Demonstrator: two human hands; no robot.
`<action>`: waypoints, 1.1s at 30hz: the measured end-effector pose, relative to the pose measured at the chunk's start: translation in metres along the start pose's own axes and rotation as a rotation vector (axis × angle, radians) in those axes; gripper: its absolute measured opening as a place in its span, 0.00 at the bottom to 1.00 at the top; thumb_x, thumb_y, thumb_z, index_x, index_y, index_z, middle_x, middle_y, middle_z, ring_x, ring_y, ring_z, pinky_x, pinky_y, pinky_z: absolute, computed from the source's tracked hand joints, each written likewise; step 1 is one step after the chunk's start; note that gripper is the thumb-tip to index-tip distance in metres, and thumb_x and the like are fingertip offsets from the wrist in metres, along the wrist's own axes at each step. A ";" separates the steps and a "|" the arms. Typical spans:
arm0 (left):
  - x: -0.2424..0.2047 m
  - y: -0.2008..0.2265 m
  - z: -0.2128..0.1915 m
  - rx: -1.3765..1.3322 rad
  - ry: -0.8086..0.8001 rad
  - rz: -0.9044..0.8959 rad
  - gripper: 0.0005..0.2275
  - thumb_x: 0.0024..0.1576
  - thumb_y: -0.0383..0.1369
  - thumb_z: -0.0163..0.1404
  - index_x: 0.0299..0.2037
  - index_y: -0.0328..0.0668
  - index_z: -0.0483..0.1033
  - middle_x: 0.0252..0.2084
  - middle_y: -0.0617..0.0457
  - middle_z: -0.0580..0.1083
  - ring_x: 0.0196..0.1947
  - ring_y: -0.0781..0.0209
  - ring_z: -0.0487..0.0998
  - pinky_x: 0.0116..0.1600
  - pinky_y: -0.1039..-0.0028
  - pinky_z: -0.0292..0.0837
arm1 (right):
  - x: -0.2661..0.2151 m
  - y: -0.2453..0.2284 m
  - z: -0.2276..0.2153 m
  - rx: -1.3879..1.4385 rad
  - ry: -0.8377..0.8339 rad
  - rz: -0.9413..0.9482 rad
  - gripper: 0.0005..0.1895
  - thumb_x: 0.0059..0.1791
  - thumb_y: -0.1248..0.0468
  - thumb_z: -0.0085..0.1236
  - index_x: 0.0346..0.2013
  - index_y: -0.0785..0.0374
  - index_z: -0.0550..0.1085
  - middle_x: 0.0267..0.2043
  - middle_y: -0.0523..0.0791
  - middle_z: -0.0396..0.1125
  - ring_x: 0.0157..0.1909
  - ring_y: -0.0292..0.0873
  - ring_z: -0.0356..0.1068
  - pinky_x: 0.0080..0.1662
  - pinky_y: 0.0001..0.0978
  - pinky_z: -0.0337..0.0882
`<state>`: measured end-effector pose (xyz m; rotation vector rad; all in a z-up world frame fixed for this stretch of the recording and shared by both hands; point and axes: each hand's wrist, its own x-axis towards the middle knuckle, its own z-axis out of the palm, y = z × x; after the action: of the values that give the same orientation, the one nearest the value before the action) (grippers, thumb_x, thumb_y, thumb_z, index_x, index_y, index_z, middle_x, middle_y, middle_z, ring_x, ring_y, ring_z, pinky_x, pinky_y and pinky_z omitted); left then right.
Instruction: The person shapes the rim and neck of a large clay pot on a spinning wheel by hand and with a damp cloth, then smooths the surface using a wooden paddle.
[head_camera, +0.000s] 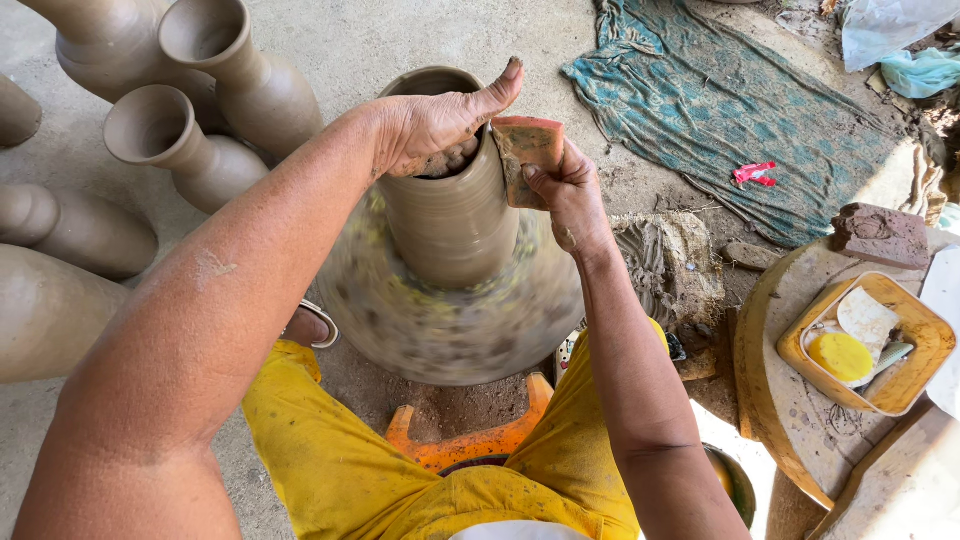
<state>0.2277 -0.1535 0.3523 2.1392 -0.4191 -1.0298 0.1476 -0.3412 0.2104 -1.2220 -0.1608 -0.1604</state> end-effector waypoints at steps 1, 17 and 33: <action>0.001 -0.001 -0.001 -0.017 -0.008 0.015 0.66 0.28 0.82 0.27 0.77 0.47 0.41 0.78 0.33 0.42 0.78 0.39 0.37 0.73 0.40 0.40 | 0.000 0.001 0.001 -0.006 0.000 -0.005 0.17 0.55 0.76 0.52 0.59 0.62 0.73 0.51 0.39 0.74 0.50 0.32 0.72 0.53 0.34 0.78; -0.011 0.001 -0.004 0.042 0.015 0.001 0.67 0.27 0.81 0.23 0.77 0.42 0.42 0.75 0.26 0.44 0.77 0.32 0.39 0.71 0.32 0.38 | -0.001 -0.010 0.010 -0.040 0.011 -0.015 0.18 0.55 0.76 0.52 0.59 0.62 0.72 0.51 0.40 0.74 0.47 0.34 0.74 0.49 0.36 0.81; -0.009 0.011 0.006 0.039 0.038 -0.030 0.64 0.27 0.82 0.22 0.71 0.46 0.60 0.65 0.32 0.67 0.67 0.41 0.64 0.67 0.38 0.50 | -0.004 -0.027 0.008 -0.114 0.052 -0.069 0.17 0.54 0.78 0.54 0.56 0.64 0.73 0.50 0.41 0.73 0.48 0.34 0.73 0.50 0.36 0.82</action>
<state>0.2174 -0.1588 0.3626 2.2029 -0.3928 -1.0033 0.1377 -0.3423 0.2370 -1.3253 -0.1501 -0.2643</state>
